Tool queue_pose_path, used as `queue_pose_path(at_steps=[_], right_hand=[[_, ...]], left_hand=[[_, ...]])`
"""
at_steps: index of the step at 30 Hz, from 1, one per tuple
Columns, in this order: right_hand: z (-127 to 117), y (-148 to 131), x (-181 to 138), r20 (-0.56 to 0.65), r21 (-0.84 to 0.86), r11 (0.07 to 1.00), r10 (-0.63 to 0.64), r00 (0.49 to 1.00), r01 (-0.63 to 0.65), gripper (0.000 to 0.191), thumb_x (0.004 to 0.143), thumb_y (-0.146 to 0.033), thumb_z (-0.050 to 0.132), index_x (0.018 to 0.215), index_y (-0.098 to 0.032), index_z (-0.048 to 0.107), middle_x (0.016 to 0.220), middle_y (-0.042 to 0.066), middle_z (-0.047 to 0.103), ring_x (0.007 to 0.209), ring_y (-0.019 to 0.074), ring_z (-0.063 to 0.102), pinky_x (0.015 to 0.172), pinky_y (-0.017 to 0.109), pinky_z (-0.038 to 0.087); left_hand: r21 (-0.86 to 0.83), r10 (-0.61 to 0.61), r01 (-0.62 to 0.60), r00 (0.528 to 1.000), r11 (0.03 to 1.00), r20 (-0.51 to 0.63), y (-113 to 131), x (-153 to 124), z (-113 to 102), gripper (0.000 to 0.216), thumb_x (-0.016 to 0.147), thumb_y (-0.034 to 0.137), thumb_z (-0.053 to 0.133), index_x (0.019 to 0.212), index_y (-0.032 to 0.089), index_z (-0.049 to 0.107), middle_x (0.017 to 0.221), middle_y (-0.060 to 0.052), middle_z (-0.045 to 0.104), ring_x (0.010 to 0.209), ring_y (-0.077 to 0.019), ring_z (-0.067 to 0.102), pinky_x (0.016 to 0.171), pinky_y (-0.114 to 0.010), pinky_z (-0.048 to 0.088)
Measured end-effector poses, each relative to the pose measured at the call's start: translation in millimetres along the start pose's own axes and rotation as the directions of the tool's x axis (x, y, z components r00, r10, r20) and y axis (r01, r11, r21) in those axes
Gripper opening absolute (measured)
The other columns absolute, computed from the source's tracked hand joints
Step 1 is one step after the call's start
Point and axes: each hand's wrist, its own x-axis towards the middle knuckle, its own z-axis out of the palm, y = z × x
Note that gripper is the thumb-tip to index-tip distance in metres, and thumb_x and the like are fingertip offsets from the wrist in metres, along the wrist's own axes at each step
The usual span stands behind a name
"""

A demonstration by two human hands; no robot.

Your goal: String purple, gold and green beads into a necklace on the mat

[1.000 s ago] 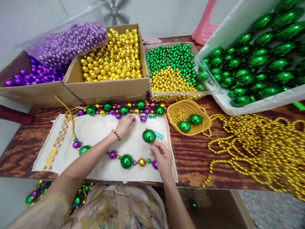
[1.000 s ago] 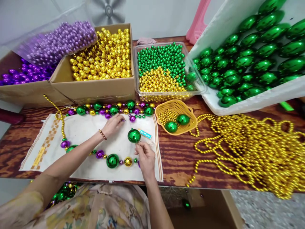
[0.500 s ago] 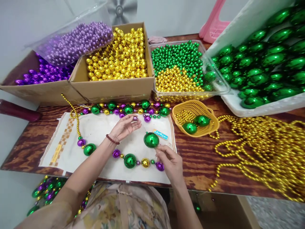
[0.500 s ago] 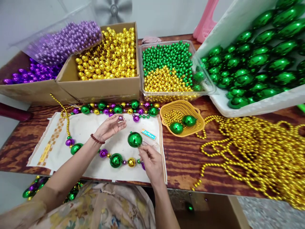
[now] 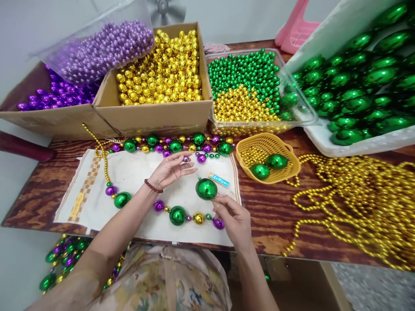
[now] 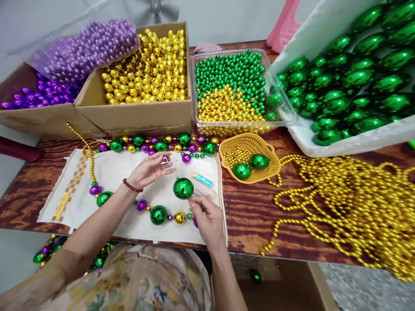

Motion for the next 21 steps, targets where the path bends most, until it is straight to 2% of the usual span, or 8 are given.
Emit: queue_pose_path(at_steps=[11,15,17,19,21], right_hand=[[0,0,-4,-0.002,-0.034,0.999,0.036,0.999,-0.036,0.015,0.082,-0.03,0.064,0.076,-0.019,0.07,0.06,-0.001,0.06,0.048,0.0119,0.055,0.044,0.022,0.043],[11,3,2,-0.019,0.055,0.993,0.102,0.995,-0.1,0.014,0.081,-0.032,0.066,0.08,-0.018,0.068,0.062,-0.001,0.062,0.049,0.0111,0.057,0.045,0.021,0.044],[18,4,10,-0.037,0.134,0.984,0.124,0.992,-0.118,0.016,0.08,-0.033,0.068,0.086,-0.019,0.064,0.063,-0.002,0.063,0.052,0.0112,0.059,0.047,0.021,0.046],[24,4,21,-0.055,0.218,0.97,0.12,0.991,-0.106,0.023,0.078,-0.033,0.07,0.093,-0.02,0.058,0.064,-0.004,0.063,0.053,0.0115,0.061,0.047,0.02,0.046],[29,3,32,-0.05,0.272,0.958,0.108,0.993,-0.091,0.032,0.075,-0.033,0.072,0.098,-0.022,0.052,0.063,-0.007,0.063,0.053,0.0121,0.062,0.046,0.019,0.045]], left_hand=[[0.148,0.028,-0.025,0.999,0.989,-0.017,5,0,4,0.022,0.08,0.018,0.076,0.101,0.015,0.075,0.091,-0.005,0.07,0.083,-0.0162,0.07,0.098,-0.046,0.054],[0.135,0.051,-0.048,0.999,0.99,-0.013,0,1,10,0.025,0.077,0.017,0.078,0.103,0.016,0.075,0.086,-0.003,0.071,0.084,-0.0156,0.069,0.099,-0.044,0.052],[0.125,0.042,-0.042,0.999,0.991,0.002,-6,2,15,0.022,0.079,0.019,0.077,0.1,0.015,0.075,0.088,-0.005,0.072,0.088,-0.0159,0.068,0.097,-0.038,0.052],[0.133,0.048,-0.048,0.999,0.99,0.005,-13,3,23,0.016,0.083,0.023,0.073,0.096,0.013,0.075,0.091,-0.006,0.071,0.091,-0.0158,0.067,0.091,-0.03,0.053],[0.141,0.067,-0.065,0.998,0.988,-0.012,-21,4,34,0.018,0.088,0.03,0.069,0.093,0.014,0.073,0.091,-0.006,0.07,0.092,-0.0162,0.067,0.086,-0.028,0.053]])
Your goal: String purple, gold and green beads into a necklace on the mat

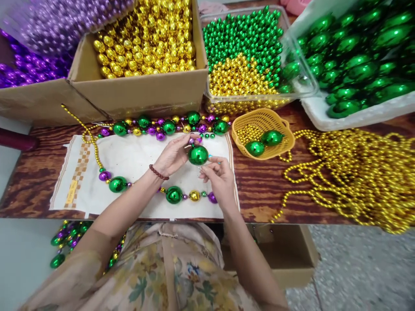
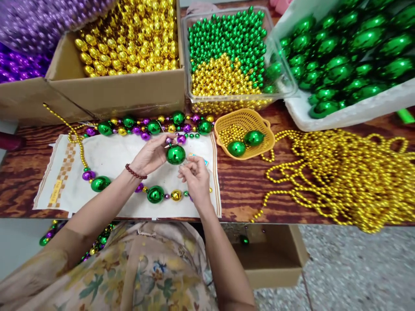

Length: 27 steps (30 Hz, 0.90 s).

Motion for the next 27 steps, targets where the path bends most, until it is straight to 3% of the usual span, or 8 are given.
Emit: queue_pose_path(at_steps=[4,9,12,14,17,19,23,27], right_hand=[[5,-4,10,0.031,0.026,1.0,-0.008,0.999,0.007,0.043,0.073,-0.035,0.074,0.104,-0.024,0.045,0.065,-0.008,0.065,0.051,0.0112,0.063,0.044,0.018,0.043],[-11,-21,11,0.055,-0.024,0.999,-0.027,0.998,0.028,0.046,0.074,-0.039,0.076,0.108,-0.023,0.05,0.07,-0.007,0.068,0.04,0.0072,0.054,0.04,0.019,0.042],[-32,-45,17,-0.063,-0.141,0.975,-0.18,0.982,0.17,0.028,0.081,-0.038,0.072,0.1,-0.021,0.062,0.081,-0.003,0.071,0.042,0.0052,0.053,0.04,0.019,0.043],[-43,-63,23,-0.159,-0.195,0.93,-0.344,0.926,0.312,0.019,0.085,-0.037,0.069,0.095,-0.02,0.067,0.088,-0.002,0.071,0.043,0.0032,0.052,0.041,0.018,0.043],[-51,-87,30,-0.094,-0.213,0.877,-0.457,0.884,0.431,0.015,0.085,-0.034,0.071,0.085,-0.019,0.07,0.089,-0.002,0.071,0.043,0.0011,0.05,0.042,0.016,0.041],[-55,-99,33,-0.064,-0.195,0.86,-0.49,0.869,0.471,0.015,0.084,-0.029,0.072,0.075,-0.018,0.067,0.084,-0.002,0.07,0.043,0.0012,0.051,0.041,0.016,0.039],[-68,-117,30,-0.298,-0.061,0.811,-0.572,0.765,0.583,0.02,0.088,-0.03,0.067,0.072,-0.019,0.058,0.07,-0.002,0.07,0.037,0.0039,0.05,0.034,0.016,0.034],[-78,-128,15,-0.229,0.014,0.837,-0.531,0.816,0.548,0.019,0.08,-0.032,0.077,0.08,-0.018,0.063,0.068,-0.001,0.07,0.039,0.0057,0.053,0.032,0.017,0.036]], left_hand=[[0.116,0.163,-0.157,0.986,0.981,-0.044,-10,7,28,0.024,0.092,0.04,0.062,0.091,0.016,0.069,0.083,-0.004,0.067,0.083,-0.0152,0.067,0.075,-0.027,0.054],[0.32,0.439,-0.438,0.895,0.84,0.072,-14,29,53,0.018,0.092,0.03,0.059,0.083,0.016,0.067,0.067,0.002,0.058,0.062,-0.0088,0.061,0.06,-0.021,0.046],[0.454,0.391,-0.446,0.895,0.771,0.216,-6,39,63,0.022,0.092,0.024,0.056,0.076,0.015,0.067,0.063,0.002,0.059,0.06,-0.0082,0.058,0.061,-0.021,0.044],[0.56,0.318,-0.472,0.879,0.681,0.355,0,39,71,0.023,0.091,0.02,0.055,0.072,0.014,0.067,0.061,0.002,0.058,0.059,-0.0079,0.055,0.061,-0.021,0.042],[0.638,0.216,-0.558,0.817,0.531,0.535,6,30,87,0.028,0.089,0.014,0.053,0.064,0.013,0.065,0.058,0.003,0.055,0.057,-0.0076,0.049,0.06,-0.021,0.037],[0.659,0.179,-0.597,0.787,0.458,0.59,9,23,97,0.029,0.089,0.014,0.052,0.063,0.013,0.065,0.058,0.003,0.054,0.057,-0.0077,0.046,0.059,-0.022,0.035],[0.68,0.104,-0.633,0.755,0.37,0.647,13,12,116,0.027,0.087,0.014,0.054,0.062,0.013,0.064,0.055,0.004,0.049,0.057,-0.008,0.044,0.059,-0.023,0.033],[0.63,0.096,-0.685,0.701,0.367,0.706,12,14,137,0.033,0.09,0.016,0.052,0.059,0.014,0.062,0.057,0.004,0.05,0.059,-0.0078,0.048,0.063,-0.023,0.038]])
